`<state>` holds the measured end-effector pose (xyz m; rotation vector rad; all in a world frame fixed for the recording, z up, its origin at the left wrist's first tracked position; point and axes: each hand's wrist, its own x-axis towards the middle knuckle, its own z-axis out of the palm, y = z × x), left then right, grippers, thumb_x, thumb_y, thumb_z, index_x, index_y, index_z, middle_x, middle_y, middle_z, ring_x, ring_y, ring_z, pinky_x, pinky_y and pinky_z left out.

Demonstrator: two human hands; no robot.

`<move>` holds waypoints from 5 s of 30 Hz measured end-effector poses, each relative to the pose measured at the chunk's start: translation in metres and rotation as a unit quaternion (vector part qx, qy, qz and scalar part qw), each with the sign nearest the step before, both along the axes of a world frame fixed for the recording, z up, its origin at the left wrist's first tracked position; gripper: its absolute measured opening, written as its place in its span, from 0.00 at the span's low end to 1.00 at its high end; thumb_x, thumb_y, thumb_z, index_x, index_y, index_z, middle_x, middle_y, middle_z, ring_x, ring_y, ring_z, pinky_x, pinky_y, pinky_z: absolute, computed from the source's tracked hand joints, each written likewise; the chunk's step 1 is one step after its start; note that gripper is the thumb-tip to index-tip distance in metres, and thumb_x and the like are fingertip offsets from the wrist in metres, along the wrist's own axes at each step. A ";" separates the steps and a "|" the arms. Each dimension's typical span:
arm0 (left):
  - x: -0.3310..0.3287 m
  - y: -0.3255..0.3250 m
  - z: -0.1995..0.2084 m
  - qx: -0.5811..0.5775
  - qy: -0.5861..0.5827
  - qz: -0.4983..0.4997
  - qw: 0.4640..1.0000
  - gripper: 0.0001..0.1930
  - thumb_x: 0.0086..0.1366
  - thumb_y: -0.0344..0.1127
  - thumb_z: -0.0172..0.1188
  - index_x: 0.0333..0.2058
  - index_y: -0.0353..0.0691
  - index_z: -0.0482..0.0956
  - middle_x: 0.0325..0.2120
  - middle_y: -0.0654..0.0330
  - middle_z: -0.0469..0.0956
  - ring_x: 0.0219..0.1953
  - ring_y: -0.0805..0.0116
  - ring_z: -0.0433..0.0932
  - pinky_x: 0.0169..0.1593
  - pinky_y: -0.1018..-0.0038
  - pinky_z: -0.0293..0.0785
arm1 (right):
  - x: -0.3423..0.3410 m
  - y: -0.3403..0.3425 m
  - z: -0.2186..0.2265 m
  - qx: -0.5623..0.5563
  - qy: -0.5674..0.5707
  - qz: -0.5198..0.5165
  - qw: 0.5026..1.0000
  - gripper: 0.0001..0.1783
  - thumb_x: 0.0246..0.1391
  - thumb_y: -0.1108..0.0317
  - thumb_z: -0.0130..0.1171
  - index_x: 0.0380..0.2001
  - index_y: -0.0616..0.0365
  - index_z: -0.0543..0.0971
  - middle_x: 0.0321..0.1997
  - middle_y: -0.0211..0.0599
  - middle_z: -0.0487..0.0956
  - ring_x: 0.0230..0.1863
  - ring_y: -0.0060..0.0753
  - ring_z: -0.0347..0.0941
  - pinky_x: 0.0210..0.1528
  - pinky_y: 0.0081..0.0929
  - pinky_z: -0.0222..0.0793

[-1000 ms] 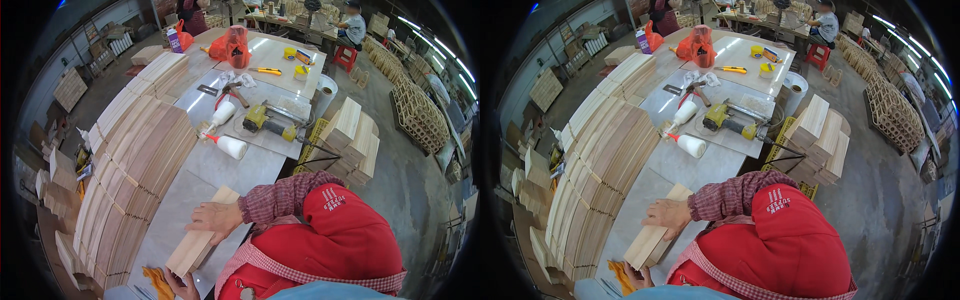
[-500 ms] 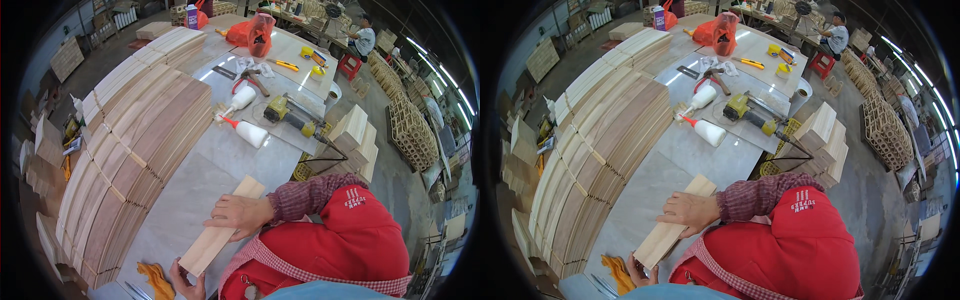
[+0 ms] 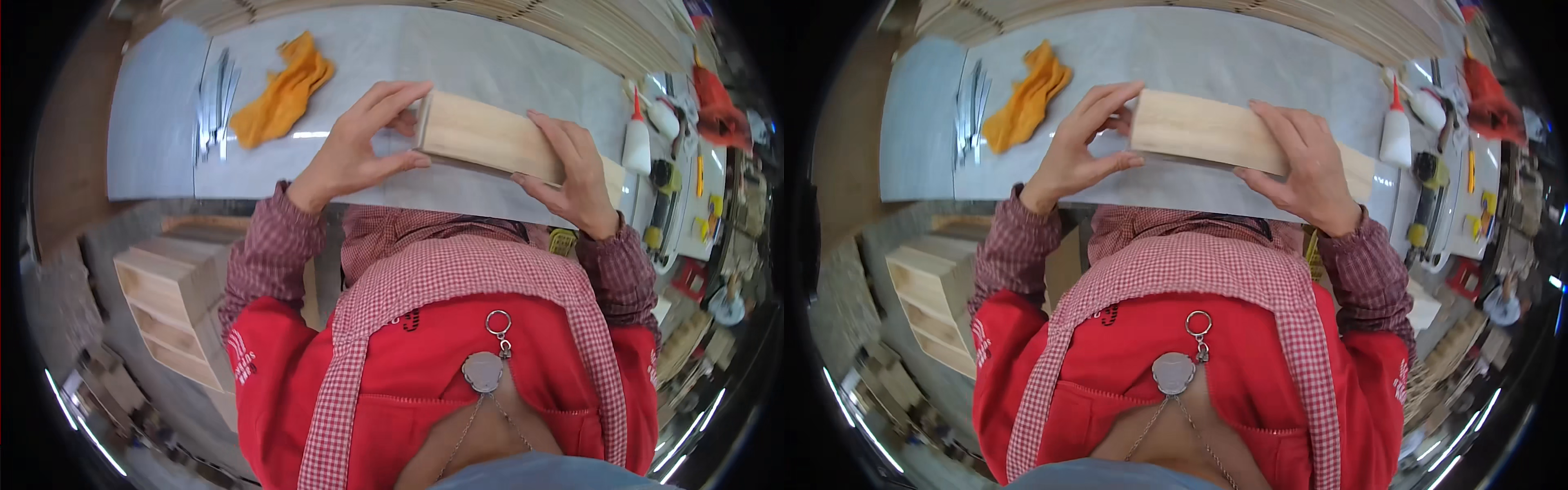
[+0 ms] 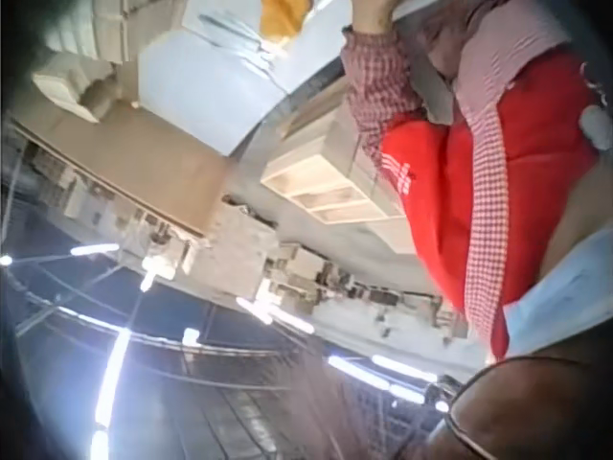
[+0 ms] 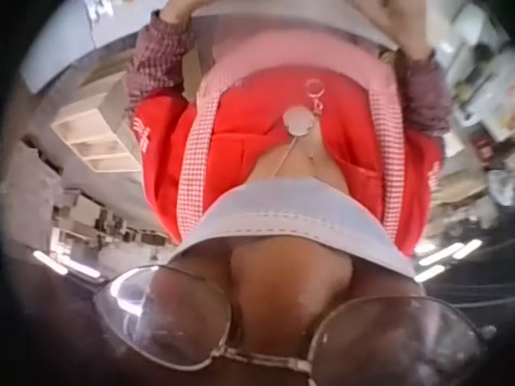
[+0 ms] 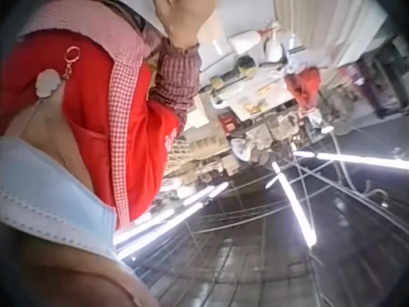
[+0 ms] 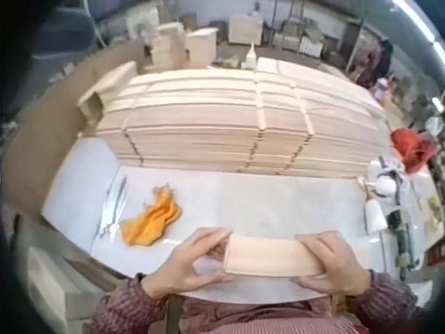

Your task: Assembling wooden boxes by applying glue and using a pneumatic nail gun to join planks.

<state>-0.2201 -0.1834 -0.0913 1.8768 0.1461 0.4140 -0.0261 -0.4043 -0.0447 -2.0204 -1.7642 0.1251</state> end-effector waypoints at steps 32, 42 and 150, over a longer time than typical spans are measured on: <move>0.007 0.001 -0.025 -0.082 -0.057 -0.020 0.995 0.35 0.44 0.32 0.73 0.54 0.46 0.72 0.45 0.63 0.69 0.37 0.74 0.70 0.43 0.82 0.69 | -0.008 0.001 0.000 -0.040 0.007 -0.039 0.998 0.37 0.36 0.60 0.70 0.53 0.58 0.71 0.46 0.39 0.74 0.41 0.35 0.69 0.48 0.29 0.64; 0.008 0.001 -0.027 -0.072 -0.058 -0.028 0.995 0.35 0.44 0.32 0.74 0.54 0.45 0.72 0.48 0.63 0.68 0.37 0.74 0.70 0.43 0.82 0.69 | -0.006 -0.001 -0.003 -0.031 0.014 -0.037 0.999 0.37 0.37 0.59 0.70 0.53 0.57 0.71 0.47 0.39 0.75 0.43 0.36 0.68 0.49 0.29 0.64; 0.019 -0.002 -0.046 -0.111 -0.160 0.014 0.981 0.29 0.42 0.33 0.72 0.48 0.47 0.78 0.41 0.65 0.73 0.47 0.67 0.67 0.54 0.72 0.64 | -0.053 0.059 0.157 -0.340 0.270 -0.273 0.859 0.22 0.40 0.73 0.67 0.41 0.63 0.74 0.22 0.33 0.76 0.18 0.23 0.68 0.20 0.18 0.63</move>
